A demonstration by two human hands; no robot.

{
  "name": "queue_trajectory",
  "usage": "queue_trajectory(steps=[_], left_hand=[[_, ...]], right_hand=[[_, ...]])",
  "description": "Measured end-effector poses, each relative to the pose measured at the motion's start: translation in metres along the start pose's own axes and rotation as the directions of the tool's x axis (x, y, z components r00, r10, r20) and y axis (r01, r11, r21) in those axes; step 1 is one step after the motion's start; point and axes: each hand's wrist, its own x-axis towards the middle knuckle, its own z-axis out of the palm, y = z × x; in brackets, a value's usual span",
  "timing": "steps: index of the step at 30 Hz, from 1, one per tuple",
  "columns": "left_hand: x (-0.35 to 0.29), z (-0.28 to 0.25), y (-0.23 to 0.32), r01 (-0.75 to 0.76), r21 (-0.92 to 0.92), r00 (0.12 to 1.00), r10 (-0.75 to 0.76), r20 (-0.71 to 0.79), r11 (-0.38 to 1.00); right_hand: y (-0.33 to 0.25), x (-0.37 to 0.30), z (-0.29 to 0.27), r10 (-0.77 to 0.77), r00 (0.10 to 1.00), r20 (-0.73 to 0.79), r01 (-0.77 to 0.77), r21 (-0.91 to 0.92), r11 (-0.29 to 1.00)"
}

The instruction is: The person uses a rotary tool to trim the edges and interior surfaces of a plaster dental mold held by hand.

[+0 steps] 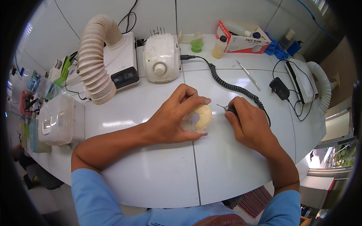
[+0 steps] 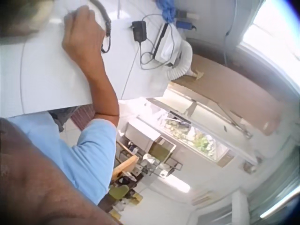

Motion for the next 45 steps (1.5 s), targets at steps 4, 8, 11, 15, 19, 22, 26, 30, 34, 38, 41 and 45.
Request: queue_trajectory(steps=[4,8,11,15,19,22,26,30,34,38,41,45], left_hand=[[0.003,-0.001,-0.001,-0.024,0.069,0.999,0.021,0.047,0.997],[0.003,-0.004,0.001,-0.041,0.132,0.998,0.035,0.044,0.990],[0.003,-0.004,0.001,0.007,0.094,0.999,-0.012,0.046,0.996],[0.004,-0.003,0.002,0.048,0.039,0.998,-0.049,0.025,0.998],[0.004,-0.006,0.004,0.096,0.010,0.992,-0.097,0.077,0.995],[0.004,-0.005,0.003,0.112,0.024,0.989,-0.114,0.095,0.993],[0.005,-0.005,0.004,0.141,0.026,0.987,-0.143,0.080,0.990],[0.005,-0.004,0.002,0.134,0.043,0.987,-0.137,0.082,0.990],[0.006,-0.005,0.002,0.125,0.041,0.988,-0.128,0.090,0.991],[0.006,-0.005,0.001,0.114,0.036,0.989,-0.117,0.094,0.993],[0.006,-0.004,0.001,0.104,0.032,0.990,-0.106,0.094,0.994],[0.006,-0.005,0.001,0.115,0.036,0.987,-0.119,0.104,0.993]], right_hand=[[0.007,-0.002,-0.002,-0.023,1.000,0.009,0.024,-0.011,1.000],[0.002,0.000,-0.010,-0.015,0.999,0.036,0.017,-0.072,0.997],[-0.004,0.002,-0.019,-0.002,0.995,0.100,0.011,-0.089,0.996],[-0.004,0.002,-0.023,-0.032,0.987,0.159,0.039,-0.042,0.998],[-0.002,0.001,-0.012,-0.059,0.978,0.200,0.049,0.055,0.997],[-0.003,-0.001,-0.008,-0.057,0.967,0.248,0.041,0.069,0.997],[-0.004,0.000,-0.008,-0.062,0.956,0.287,0.050,0.049,0.998],[-0.007,-0.001,-0.007,-0.087,0.959,0.271,0.080,0.037,0.996],[-0.009,-0.001,-0.005,-0.096,0.963,0.253,0.096,0.013,0.995],[-0.010,-0.001,-0.004,-0.104,0.965,0.242,0.111,-0.015,0.994],[-0.011,-0.001,-0.001,-0.097,0.969,0.228,0.110,-0.042,0.993],[-0.013,-0.001,-0.002,-0.081,0.965,0.249,0.102,-0.072,0.992]])
